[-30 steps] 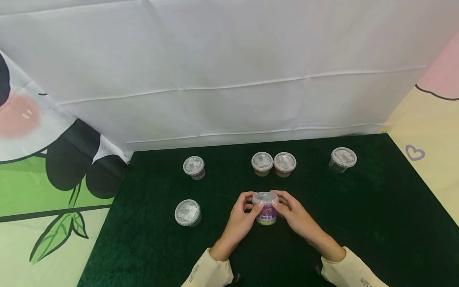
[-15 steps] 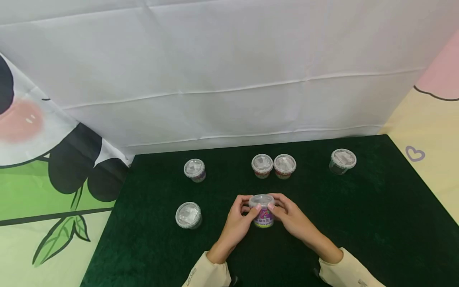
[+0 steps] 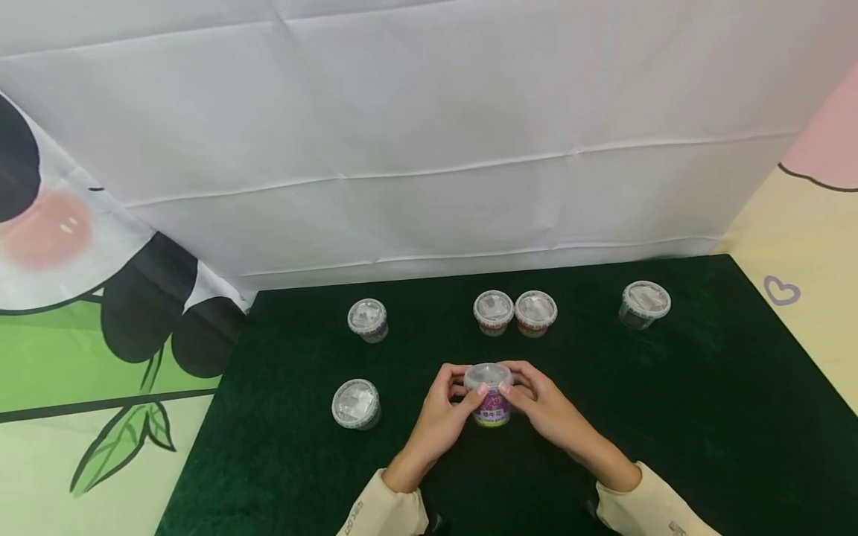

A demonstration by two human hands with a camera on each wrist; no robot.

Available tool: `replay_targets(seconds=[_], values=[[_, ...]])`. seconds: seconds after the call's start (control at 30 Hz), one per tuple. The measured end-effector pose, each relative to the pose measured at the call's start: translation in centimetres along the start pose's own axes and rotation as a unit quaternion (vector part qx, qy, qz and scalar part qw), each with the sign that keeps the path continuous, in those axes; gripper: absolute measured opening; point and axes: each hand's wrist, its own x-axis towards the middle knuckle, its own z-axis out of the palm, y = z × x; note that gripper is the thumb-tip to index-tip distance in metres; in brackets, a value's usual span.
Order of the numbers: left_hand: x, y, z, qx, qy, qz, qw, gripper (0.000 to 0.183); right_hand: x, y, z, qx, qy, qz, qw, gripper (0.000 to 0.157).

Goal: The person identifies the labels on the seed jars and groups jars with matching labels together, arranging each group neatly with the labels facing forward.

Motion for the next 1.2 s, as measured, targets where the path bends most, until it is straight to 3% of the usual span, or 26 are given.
replay_targets(seconds=[0.5,1.0,1.2], values=[[0.3,1.2,-2.3,0.035,-0.024,0.061,0.9973,0.049,1.1,-1.0,0.1,-0.024,-0.015,-0.051,0.998,0.058],[0.2,3.2,-5.2,0.083,-0.02,0.067,0.9941,0.05,2.8,-2.2,1.6,-0.031,-0.026,-0.11,0.993,0.063],[0.6,4.0,-6.4,0.136,-0.009,0.072,0.988,0.052,3.7,-2.7,2.1,-0.045,-0.012,-0.123,0.991,0.063]])
